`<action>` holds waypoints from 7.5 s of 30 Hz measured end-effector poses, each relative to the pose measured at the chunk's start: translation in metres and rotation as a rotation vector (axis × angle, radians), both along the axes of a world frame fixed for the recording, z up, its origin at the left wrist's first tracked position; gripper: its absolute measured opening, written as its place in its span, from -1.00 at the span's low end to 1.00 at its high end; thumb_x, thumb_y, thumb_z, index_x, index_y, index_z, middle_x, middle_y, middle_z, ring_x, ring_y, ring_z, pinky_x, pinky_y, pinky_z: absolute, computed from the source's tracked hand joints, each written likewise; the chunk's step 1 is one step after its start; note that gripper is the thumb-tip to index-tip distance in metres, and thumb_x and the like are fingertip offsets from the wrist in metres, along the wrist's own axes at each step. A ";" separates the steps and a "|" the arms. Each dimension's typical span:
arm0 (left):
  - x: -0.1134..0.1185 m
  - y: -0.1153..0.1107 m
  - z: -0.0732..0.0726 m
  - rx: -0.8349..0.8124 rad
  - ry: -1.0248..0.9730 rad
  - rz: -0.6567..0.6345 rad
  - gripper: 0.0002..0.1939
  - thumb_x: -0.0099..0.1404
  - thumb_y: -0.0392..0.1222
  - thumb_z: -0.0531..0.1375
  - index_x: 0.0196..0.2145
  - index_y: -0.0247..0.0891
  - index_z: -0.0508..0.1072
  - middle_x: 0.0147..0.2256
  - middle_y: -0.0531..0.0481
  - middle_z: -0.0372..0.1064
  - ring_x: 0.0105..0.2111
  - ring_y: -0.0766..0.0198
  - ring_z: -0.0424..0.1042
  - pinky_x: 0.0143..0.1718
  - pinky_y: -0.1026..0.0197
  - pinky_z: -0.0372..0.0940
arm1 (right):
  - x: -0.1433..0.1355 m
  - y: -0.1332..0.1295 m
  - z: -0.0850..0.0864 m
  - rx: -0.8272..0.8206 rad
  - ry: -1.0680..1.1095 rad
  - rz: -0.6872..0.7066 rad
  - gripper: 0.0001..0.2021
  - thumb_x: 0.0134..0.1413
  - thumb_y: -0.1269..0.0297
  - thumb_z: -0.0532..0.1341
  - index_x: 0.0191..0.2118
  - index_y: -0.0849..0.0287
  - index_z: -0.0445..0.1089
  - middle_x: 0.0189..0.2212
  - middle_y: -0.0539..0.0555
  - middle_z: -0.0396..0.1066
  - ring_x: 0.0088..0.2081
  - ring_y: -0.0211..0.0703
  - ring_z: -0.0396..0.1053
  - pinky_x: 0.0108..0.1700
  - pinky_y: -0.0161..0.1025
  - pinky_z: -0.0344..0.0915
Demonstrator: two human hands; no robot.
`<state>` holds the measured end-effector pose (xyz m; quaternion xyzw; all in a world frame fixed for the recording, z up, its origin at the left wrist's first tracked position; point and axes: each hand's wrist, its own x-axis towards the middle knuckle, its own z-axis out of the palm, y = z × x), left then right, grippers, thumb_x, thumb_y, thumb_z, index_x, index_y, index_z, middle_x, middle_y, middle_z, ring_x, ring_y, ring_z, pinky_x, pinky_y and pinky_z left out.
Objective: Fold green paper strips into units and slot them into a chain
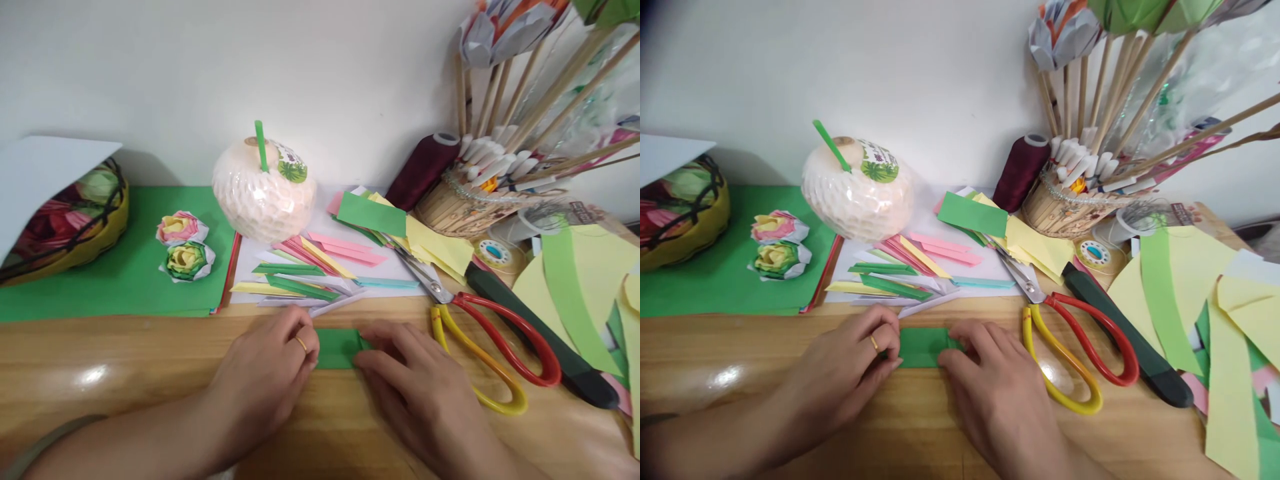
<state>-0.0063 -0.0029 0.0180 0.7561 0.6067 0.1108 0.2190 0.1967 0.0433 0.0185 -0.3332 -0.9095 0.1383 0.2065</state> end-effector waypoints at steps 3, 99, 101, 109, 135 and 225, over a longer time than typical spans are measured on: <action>0.003 0.000 0.000 -0.055 0.020 0.056 -0.82 0.27 -0.23 -0.04 -0.41 -0.20 0.32 -0.34 0.04 0.31 -0.39 0.26 0.30 -0.40 0.22 0.17 | 0.004 -0.003 0.001 0.106 -0.069 0.062 -0.73 0.19 0.41 -0.02 -0.32 0.10 0.42 -0.24 0.08 0.42 -0.27 -0.13 0.33 -0.28 -0.20 0.26; -0.021 -0.004 -0.009 0.770 0.194 -0.378 -0.72 0.34 -0.39 -0.07 -0.32 -0.32 0.42 -0.27 -0.05 0.46 -0.20 0.23 0.38 -0.20 0.22 0.31 | 0.010 0.019 -0.006 0.119 -0.008 0.289 -0.82 0.17 0.43 0.07 -0.14 0.22 0.35 -0.27 0.10 0.47 -0.21 -0.12 0.38 -0.18 -0.16 0.36; -0.020 -0.002 -0.012 0.717 0.179 -0.334 -0.75 0.32 -0.40 -0.04 -0.39 -0.31 0.41 -0.33 -0.03 0.44 -0.26 0.23 0.37 -0.28 0.24 0.33 | 0.009 0.018 -0.007 0.129 0.006 0.301 -0.82 0.19 0.45 0.05 -0.15 0.23 0.35 -0.27 0.11 0.47 -0.21 -0.12 0.37 -0.18 -0.16 0.35; -0.016 0.003 -0.008 0.380 -0.149 -0.157 -0.85 0.28 -0.35 0.04 -0.38 -0.29 0.39 -0.39 -0.02 0.34 -0.36 0.26 0.30 -0.34 0.22 0.28 | 0.000 0.018 -0.001 -0.090 0.084 0.188 -0.89 0.16 0.44 0.09 -0.28 0.19 0.35 -0.34 0.07 0.39 -0.28 -0.18 0.32 -0.28 -0.23 0.31; -0.013 0.001 -0.009 0.261 -0.209 -0.021 -0.89 0.21 -0.41 0.03 -0.38 -0.23 0.26 -0.46 0.05 0.29 -0.40 0.27 0.27 -0.42 0.28 0.19 | -0.006 0.018 -0.006 -0.240 0.088 0.009 -0.87 0.14 0.44 0.07 -0.41 0.15 0.26 -0.40 0.05 0.26 -0.34 -0.17 0.25 -0.33 -0.23 0.26; -0.021 -0.013 -0.027 0.553 0.253 -0.424 -0.62 0.37 -0.35 -0.14 0.05 -0.28 0.30 0.09 0.00 0.25 0.17 0.21 0.06 0.11 0.19 0.04 | 0.007 -0.011 0.000 0.395 -0.094 0.253 -0.75 0.20 0.45 0.04 -0.12 0.39 0.41 -0.11 0.18 0.45 -0.04 -0.02 0.38 -0.04 -0.19 0.40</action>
